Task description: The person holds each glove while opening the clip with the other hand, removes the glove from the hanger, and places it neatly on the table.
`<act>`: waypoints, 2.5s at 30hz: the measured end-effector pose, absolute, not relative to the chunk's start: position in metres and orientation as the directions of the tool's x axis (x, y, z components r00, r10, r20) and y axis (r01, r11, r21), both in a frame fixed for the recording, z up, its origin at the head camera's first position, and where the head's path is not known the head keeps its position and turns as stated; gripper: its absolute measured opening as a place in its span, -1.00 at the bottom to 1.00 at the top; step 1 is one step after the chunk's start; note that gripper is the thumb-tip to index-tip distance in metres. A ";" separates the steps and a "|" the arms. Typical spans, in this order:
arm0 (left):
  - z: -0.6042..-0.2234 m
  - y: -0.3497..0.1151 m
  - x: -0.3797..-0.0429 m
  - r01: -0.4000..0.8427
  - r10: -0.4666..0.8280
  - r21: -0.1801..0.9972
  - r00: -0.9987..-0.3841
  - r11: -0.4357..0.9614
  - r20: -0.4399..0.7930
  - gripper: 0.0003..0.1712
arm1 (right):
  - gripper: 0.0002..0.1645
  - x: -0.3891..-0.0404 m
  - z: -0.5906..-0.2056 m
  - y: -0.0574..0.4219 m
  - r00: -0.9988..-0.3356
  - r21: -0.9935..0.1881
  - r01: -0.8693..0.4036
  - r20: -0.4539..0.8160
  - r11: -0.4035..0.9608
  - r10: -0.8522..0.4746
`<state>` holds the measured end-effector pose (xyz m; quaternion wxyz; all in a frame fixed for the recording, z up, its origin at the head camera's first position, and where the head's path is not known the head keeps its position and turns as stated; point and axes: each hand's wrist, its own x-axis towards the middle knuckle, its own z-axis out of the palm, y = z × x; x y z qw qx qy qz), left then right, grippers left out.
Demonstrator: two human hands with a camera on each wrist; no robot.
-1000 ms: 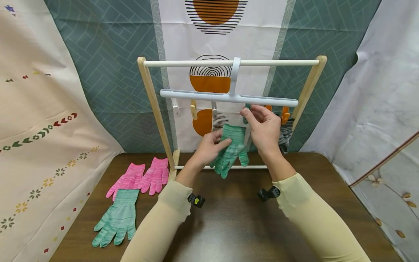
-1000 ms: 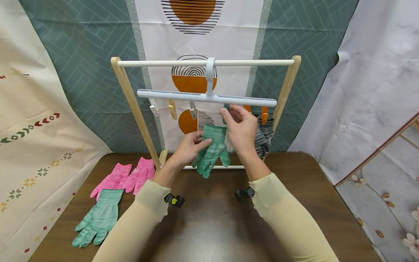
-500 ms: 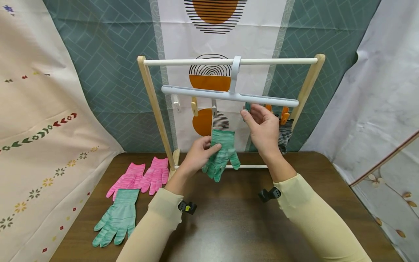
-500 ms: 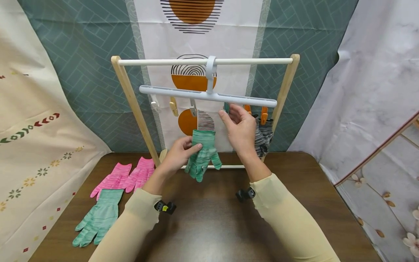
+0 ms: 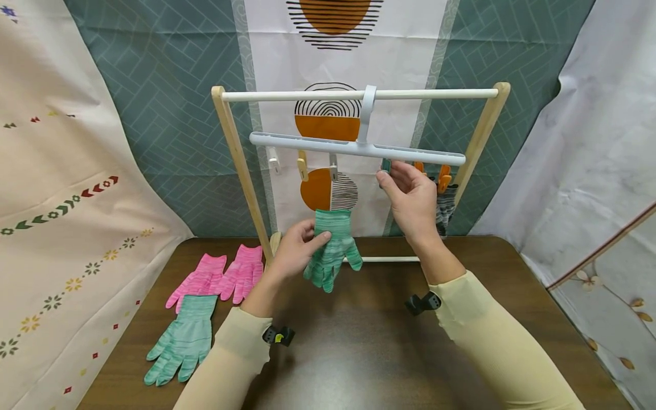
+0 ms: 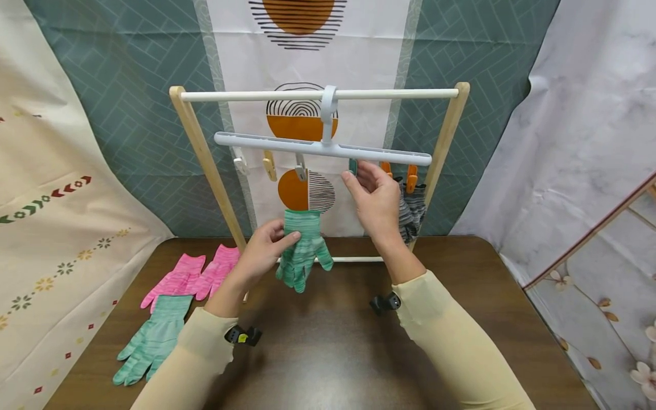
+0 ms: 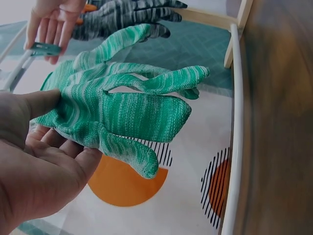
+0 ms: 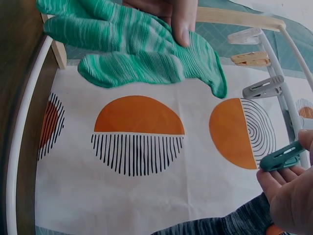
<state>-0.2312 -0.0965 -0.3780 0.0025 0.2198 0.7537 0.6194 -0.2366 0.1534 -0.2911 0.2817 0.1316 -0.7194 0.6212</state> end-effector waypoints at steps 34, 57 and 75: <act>-0.404 -0.175 -0.196 0.217 0.198 0.943 -0.965 0.250 0.169 -0.67 | -0.50 -0.215 -0.298 0.163 -0.789 -0.785 -0.596 0.611 0.168 0.056; -0.438 -0.236 -0.164 0.018 0.165 0.876 -0.984 0.482 -0.070 -0.67 | -0.48 -0.185 -0.318 0.186 -0.764 -0.719 -0.622 0.644 0.310 -0.039; -0.464 -0.260 -0.156 0.062 0.164 0.698 -0.983 0.714 -0.080 -0.52 | -0.48 -0.179 -0.337 0.198 -0.792 -0.745 -0.588 0.610 0.317 -0.034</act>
